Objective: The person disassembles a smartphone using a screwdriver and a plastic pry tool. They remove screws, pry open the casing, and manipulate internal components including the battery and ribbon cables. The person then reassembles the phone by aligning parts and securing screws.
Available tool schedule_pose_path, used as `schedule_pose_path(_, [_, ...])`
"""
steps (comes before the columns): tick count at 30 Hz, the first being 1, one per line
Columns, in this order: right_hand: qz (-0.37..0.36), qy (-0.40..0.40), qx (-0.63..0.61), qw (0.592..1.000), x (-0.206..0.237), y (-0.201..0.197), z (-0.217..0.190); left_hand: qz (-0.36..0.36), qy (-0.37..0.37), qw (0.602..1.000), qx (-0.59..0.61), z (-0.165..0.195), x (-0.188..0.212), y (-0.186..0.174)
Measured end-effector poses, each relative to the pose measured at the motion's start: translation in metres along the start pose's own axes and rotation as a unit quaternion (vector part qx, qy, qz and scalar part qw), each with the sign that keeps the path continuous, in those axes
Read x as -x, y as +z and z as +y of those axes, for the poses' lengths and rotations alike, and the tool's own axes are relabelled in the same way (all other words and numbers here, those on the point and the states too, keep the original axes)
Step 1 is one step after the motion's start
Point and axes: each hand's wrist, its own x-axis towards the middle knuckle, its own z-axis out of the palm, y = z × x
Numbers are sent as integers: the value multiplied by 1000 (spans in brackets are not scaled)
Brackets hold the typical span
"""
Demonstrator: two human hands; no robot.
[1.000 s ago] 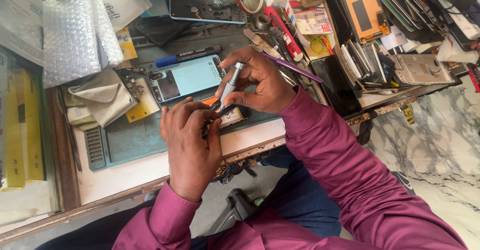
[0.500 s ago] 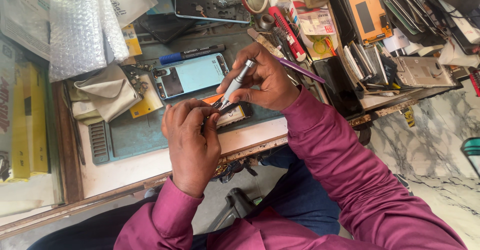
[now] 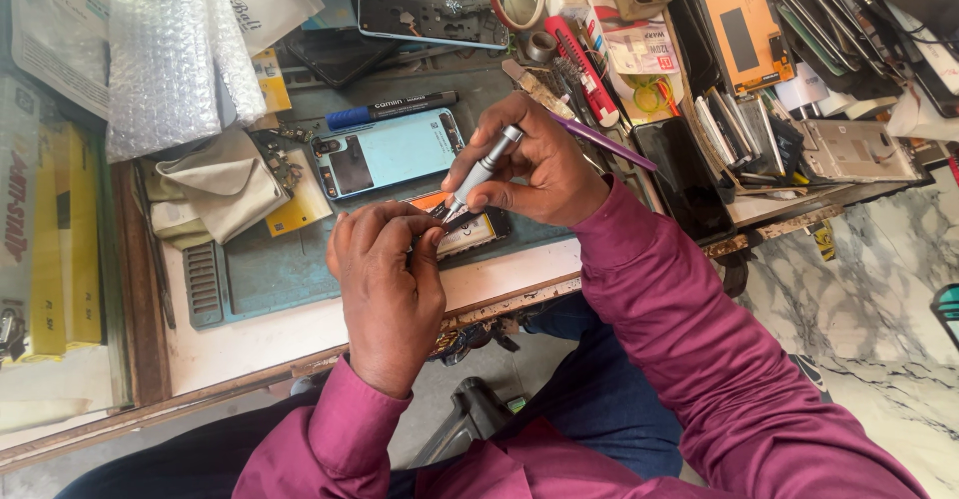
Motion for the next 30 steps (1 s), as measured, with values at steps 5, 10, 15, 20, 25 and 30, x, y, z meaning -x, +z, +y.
schedule_pose_path(5, [-11,-2,-1,1000,-1,2,-3,-1,0,1000,3,1,0,-1])
schedule_pose_path(10, [-22,8,14,1000,-2,5,-5,-11,-1,1000,-8,1,-1,-1])
schedule_pose_path(15, [-19,13,27,999,-1,6,-8,-10,-3,1000,-11,2,0,0])
schedule_pose_path(20, [-12,0,16,1000,-2,4,-6,-10,-3,1000,-6,1,0,-2])
schedule_pose_path(25, [5,-2,5,1000,-3,0,-2,-8,-8,1000,4,2,-1,-3])
schedule_pose_path(30, [24,-2,-5,1000,-1,-1,-1,-17,-16,1000,4,3,-1,-4])
